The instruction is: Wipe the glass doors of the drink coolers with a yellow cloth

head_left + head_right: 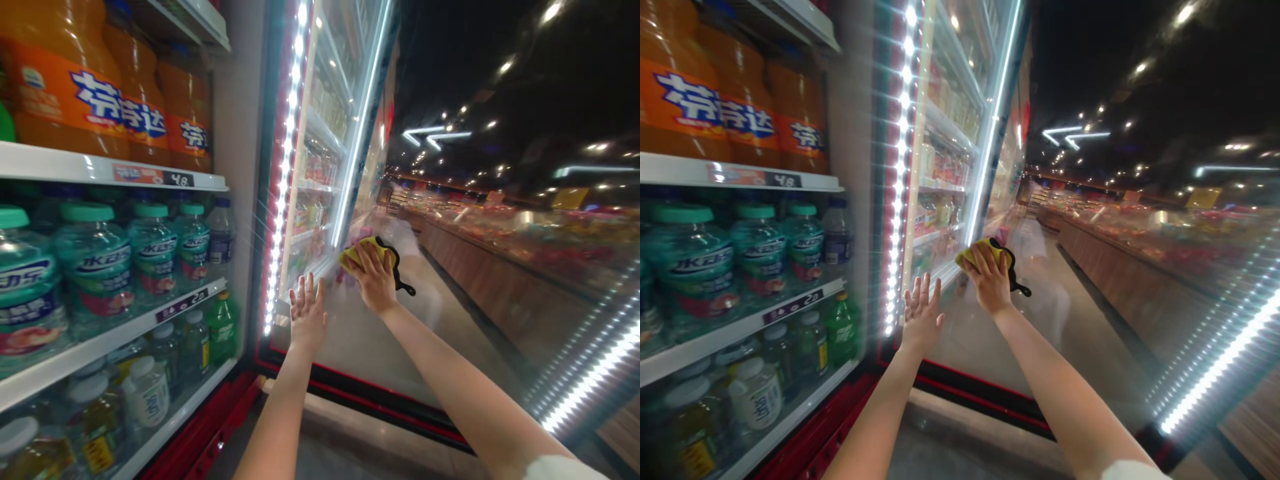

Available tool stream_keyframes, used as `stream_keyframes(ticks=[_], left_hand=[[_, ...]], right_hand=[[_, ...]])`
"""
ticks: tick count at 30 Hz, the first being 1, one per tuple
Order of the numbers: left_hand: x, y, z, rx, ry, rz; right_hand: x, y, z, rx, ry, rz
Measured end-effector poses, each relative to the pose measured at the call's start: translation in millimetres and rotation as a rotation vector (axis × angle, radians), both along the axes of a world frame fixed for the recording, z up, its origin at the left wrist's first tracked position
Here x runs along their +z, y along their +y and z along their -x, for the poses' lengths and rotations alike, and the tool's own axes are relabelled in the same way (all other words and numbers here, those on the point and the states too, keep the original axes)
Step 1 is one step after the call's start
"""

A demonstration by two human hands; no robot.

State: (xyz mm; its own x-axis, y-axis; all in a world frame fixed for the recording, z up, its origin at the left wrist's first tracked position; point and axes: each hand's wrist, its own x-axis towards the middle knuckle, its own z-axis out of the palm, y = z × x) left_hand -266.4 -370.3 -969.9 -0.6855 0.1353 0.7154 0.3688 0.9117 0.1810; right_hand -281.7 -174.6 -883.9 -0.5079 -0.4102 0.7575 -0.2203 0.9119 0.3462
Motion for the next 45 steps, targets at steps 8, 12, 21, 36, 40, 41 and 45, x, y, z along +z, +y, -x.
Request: stream_keyframes(ticks=[8, 12, 21, 36, 40, 41, 45], left_hand=[[1.9, -13.1, -6.5, 0.061, -0.041, 0.013], [4.0, -19.5, -8.6, 0.064, -0.043, 0.018], [-2.0, -27.2, -8.6, 0.087, -0.082, 0.021], [-30.5, -38.6, -2.7, 0.204, -0.111, -0.017], [-33.6, -39.1, -2.9, 0.244, -0.129, -0.007], [-34.1, -39.9, -2.5, 0.257, -0.136, -0.011], [-39.6, -43.8, -0.9, 0.277, -0.144, -0.038]], right_hand=[[-32.0, -8.7, 1.1, 0.263, -0.098, -0.327], [0.3, -0.9, -0.1, 0.177, 0.031, -0.161], [-23.6, -49.8, 23.5, 0.231, -0.103, -0.277], [-53.7, -72.0, 33.6, 0.301, -0.228, -0.298], [-44.1, -62.5, 27.9, 0.281, -0.173, -0.239], [-39.3, -67.0, 29.5, 0.255, -0.147, -0.184], [-41.2, -99.1, 43.7, 0.224, -0.127, -0.084]])
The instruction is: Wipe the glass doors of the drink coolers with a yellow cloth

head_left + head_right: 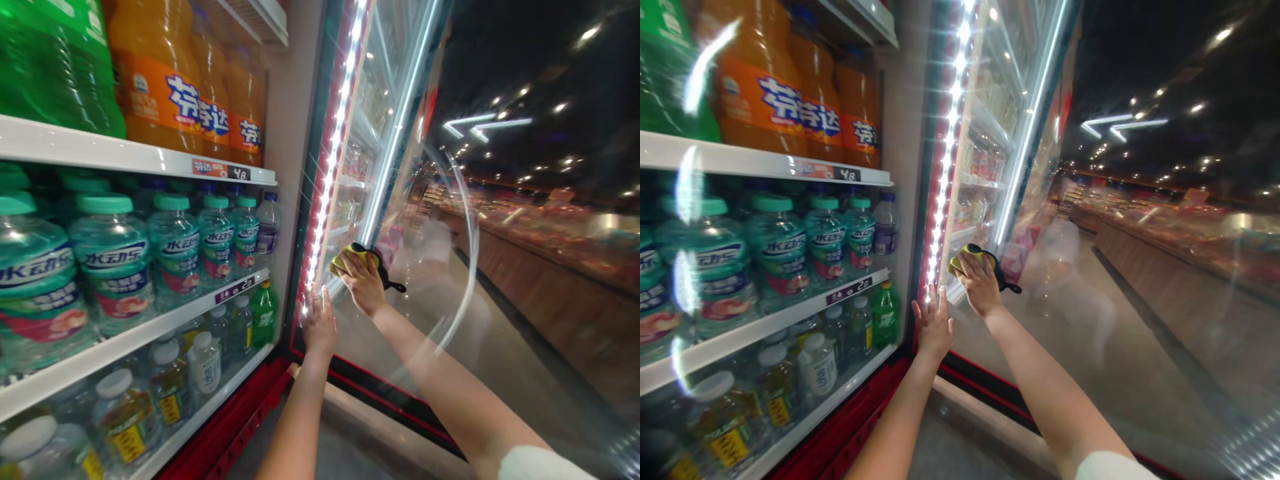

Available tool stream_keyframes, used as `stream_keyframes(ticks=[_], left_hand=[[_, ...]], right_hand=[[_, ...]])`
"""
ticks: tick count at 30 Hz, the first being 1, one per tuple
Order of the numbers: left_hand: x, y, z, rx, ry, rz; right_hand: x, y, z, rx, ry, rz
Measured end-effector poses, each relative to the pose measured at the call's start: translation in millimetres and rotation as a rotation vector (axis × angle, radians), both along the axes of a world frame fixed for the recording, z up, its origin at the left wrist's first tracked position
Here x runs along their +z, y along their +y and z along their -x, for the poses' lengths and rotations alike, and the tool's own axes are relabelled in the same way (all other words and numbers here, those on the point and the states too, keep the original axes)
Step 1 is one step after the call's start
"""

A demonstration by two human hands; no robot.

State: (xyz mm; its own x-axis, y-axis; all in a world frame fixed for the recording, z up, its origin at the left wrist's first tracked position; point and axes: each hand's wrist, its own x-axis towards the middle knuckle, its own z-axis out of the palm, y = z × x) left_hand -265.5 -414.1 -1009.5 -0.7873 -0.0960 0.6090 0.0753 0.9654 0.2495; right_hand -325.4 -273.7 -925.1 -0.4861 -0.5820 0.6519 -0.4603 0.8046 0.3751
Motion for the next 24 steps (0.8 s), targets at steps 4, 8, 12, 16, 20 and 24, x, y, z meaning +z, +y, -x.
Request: stream_keyframes(ticks=[4, 8, 12, 16, 20, 24], left_hand=[[-9.4, -2.2, 0.0, 0.008, -0.009, -0.023], [-16.1, -4.2, -0.3, 0.009, -0.019, -0.04], [-23.4, -7.2, 1.5, 0.03, 0.014, -0.061], [-35.1, -9.5, 4.6, 0.025, 0.051, -0.073], [-44.5, -10.3, 6.3, 0.048, 0.032, -0.074], [-48.6, -10.4, 6.2, 0.068, 0.017, -0.067]], right_hand=[[-27.1, -5.8, 4.0, 0.121, -0.084, -0.173], [-26.7, 8.1, -3.5, 0.132, -0.086, -0.193], [-7.0, -8.1, 4.4, 0.025, -0.022, 0.022], [-14.4, -36.3, 22.8, 0.029, -0.043, 0.012], [-52.1, -41.9, 29.6, 0.075, -0.046, -0.034], [-100.6, -32.2, 24.0, 0.152, -0.07, -0.134]])
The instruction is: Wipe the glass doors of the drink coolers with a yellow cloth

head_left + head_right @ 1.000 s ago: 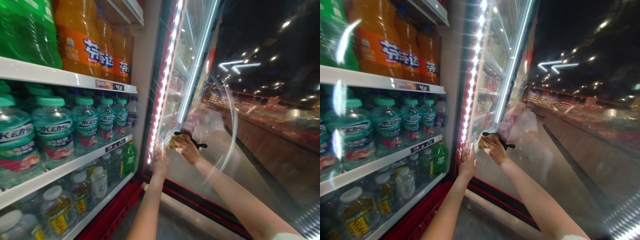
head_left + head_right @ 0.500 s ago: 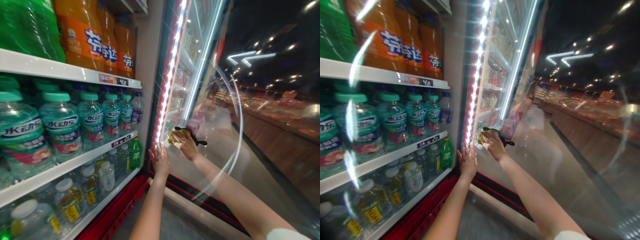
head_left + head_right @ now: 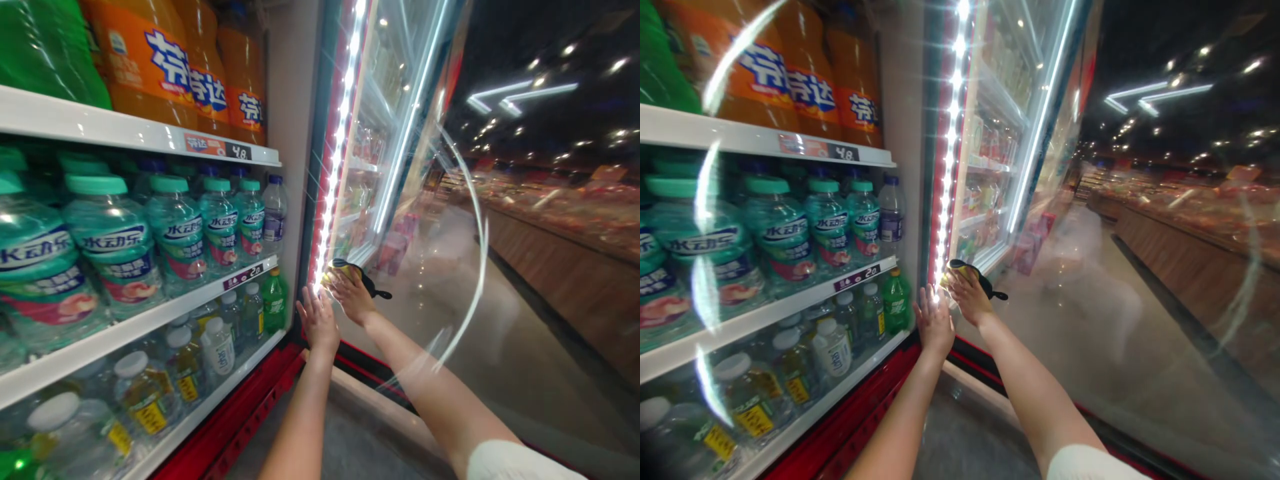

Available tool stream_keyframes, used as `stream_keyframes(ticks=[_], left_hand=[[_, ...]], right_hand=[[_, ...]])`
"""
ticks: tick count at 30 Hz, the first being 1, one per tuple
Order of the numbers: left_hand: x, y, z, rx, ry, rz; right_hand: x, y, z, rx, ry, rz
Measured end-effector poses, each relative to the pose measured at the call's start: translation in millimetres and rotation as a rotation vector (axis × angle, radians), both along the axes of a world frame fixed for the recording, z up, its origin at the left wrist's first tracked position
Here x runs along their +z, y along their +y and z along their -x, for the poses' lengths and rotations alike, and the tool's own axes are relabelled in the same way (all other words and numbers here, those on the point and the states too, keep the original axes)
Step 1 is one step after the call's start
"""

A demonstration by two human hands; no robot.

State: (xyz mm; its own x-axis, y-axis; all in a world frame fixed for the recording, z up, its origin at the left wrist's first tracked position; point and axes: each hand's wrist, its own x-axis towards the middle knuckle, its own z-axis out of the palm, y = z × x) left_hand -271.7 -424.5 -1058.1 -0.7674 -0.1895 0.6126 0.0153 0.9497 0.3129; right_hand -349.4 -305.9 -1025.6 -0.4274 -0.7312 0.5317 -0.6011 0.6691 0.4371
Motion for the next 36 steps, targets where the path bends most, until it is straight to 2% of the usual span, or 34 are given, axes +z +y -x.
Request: stream_keyframes(ticks=[2, 4, 6, 8, 10, 11, 13, 15, 17, 18, 20, 23, 24, 26, 28, 30, 33, 36], left_hand=[[-0.5, 0.6, -0.3, 0.001, -0.01, 0.007], [0.0, 1.9, -0.6, -0.005, -0.014, 0.012], [1.6, 3.8, -0.8, -0.011, -0.01, 0.008], [4.1, 5.8, -1.1, -0.012, 0.001, -0.003], [7.2, 7.4, -1.6, -0.017, 0.015, -0.013], [8.9, 8.1, -1.9, -0.021, 0.022, -0.016], [12.1, 9.9, -2.7, -0.035, 0.025, -0.022], [14.7, 13.1, -3.6, -0.048, 0.012, -0.03], [16.7, 18.4, -4.8, -0.066, -0.008, -0.042], [17.6, 21.8, -5.5, -0.079, -0.014, -0.048], [19.6, 29.4, -7.3, -0.11, -0.015, -0.056], [23.7, 40.1, -9.6, -0.145, 0.006, -0.038], [25.0, 42.9, -10.1, -0.15, 0.017, -0.027], [26.4, 47.5, -10.3, -0.16, 0.041, -0.001], [25.4, 51.2, -9.5, -0.18, 0.078, 0.029], [22.6, 55.1, -8.1, -0.205, 0.129, 0.061], [20.1, 62.7, -5.7, -0.227, 0.199, 0.087], [22.9, 72.8, -4.5, -0.231, 0.243, 0.078]], right_hand=[[-13.6, 5.6, -3.0, 0.044, -0.003, -0.076], [-10.3, 13.1, -5.7, 0.055, 0.005, -0.112], [9.6, 24.7, -10.3, 0.027, 0.024, -0.087], [35.4, 40.0, -18.6, -0.042, 0.057, 0.004], [51.3, 55.0, -30.7, -0.132, 0.1, 0.136], [51.9, 60.9, -37.2, -0.166, 0.111, 0.179], [38.8, 67.1, -48.2, -0.196, 0.107, 0.186], [18.0, 66.7, -53.4, -0.192, 0.063, 0.092], [6.7, 65.5, -53.1, -0.147, 0.019, -0.027], [8.1, 67.3, -52.3, -0.129, 0.002, -0.071], [23.1, 79.4, -53.8, -0.134, -0.009, -0.092], [49.1, 114.5, -69.9, -0.228, 0.068, 0.009], [51.7, 126.6, -77.7, -0.264, 0.106, 0.051], [44.6, 143.6, -91.6, -0.312, 0.153, 0.098], [29.8, 146.9, -96.7, -0.293, 0.145, 0.082], [22.0, 140.1, -92.4, -0.234, 0.109, 0.031], [37.1, 133.4, -83.5, -0.22, 0.081, 0.05], [55.5, 148.9, -89.3, -0.315, 0.139, 0.221]])
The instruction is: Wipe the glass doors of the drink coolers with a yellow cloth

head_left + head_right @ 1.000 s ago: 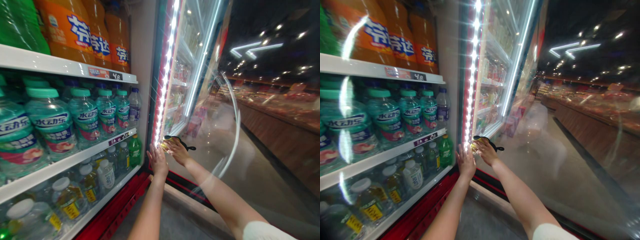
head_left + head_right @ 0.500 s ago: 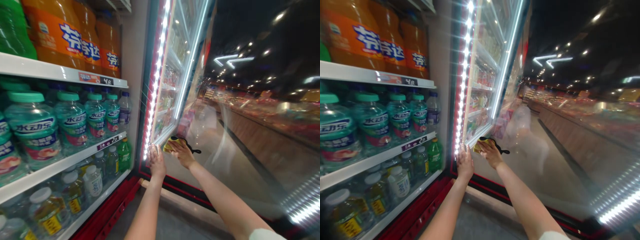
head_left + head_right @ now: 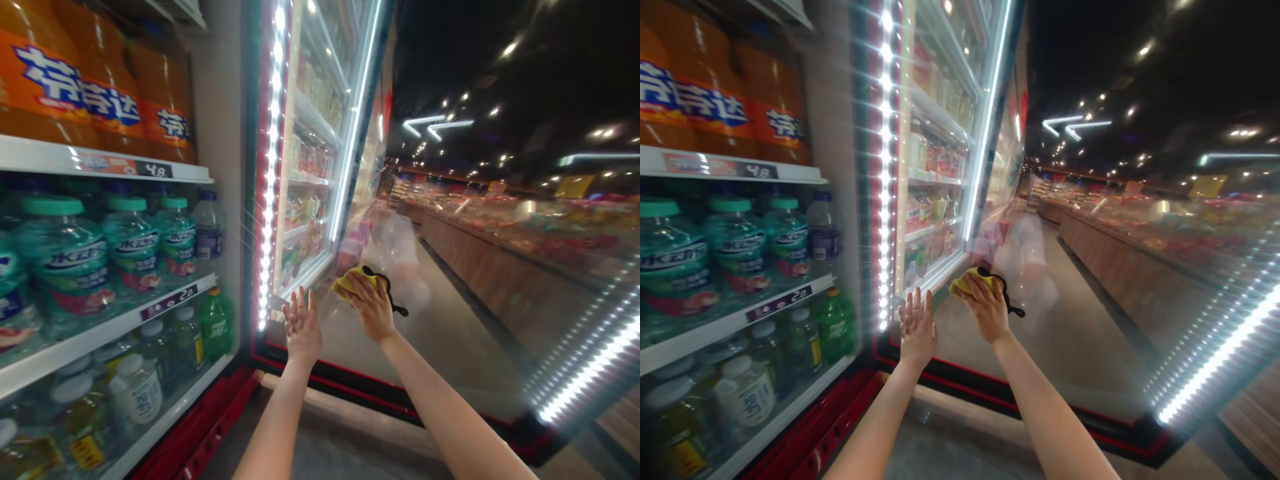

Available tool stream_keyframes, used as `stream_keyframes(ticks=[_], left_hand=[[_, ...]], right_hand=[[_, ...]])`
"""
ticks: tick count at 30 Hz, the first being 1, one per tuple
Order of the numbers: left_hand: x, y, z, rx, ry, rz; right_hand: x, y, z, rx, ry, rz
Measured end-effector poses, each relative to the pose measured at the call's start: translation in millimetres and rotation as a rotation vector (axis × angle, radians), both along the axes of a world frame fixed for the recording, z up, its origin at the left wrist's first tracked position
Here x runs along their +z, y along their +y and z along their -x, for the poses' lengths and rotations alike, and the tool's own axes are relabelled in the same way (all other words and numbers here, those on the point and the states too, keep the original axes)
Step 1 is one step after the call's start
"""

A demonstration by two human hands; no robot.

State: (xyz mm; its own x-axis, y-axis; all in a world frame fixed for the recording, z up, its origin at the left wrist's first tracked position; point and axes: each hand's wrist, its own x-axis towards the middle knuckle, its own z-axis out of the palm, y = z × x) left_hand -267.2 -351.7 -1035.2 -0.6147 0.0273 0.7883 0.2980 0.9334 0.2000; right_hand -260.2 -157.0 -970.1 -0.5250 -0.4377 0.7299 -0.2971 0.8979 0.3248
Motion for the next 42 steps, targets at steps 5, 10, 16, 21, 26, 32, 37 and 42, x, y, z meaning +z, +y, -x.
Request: stream_keyframes(ticks=[5, 10, 16, 21, 26, 32, 37, 42], left_hand=[[2.1, 18.1, 0.6, -0.086, 0.082, 0.008], [-5.4, 36.4, 1.7, -0.224, 0.127, 0.064], [-3.7, 68.7, -0.8, -0.327, 0.12, 0.057], [-3.9, 92.2, -1.1, -0.359, 0.13, 0.038], [-1.6, 113.1, 3.0, -0.34, 0.157, -0.065], [1.0, 131.5, 0.8, -0.402, 0.138, -0.072], [-0.8, 141.1, -2.1, -0.423, 0.16, -0.012], [5.1, 154.4, -4.8, -0.406, 0.186, 0.008]], right_hand=[[-43.7, 25.0, -28.1, -0.117, 0.098, 0.246], [-62.5, 20.2, -31.4, -0.01, 0.068, 0.162], [-34.5, 67.8, -38.0, -0.135, 0.112, 0.229], [-85.7, 91.2, -51.9, -0.094, 0.101, 0.15], [-62.2, 93.3, -51.2, -0.063, 0.043, 0.112], [-66.8, 130.3, -65.8, -0.205, 0.141, 0.235], [-84.7, 132.6, -69.0, -0.133, 0.087, 0.152], [-36.6, 137.9, -62.2, -0.267, 0.124, 0.297]])
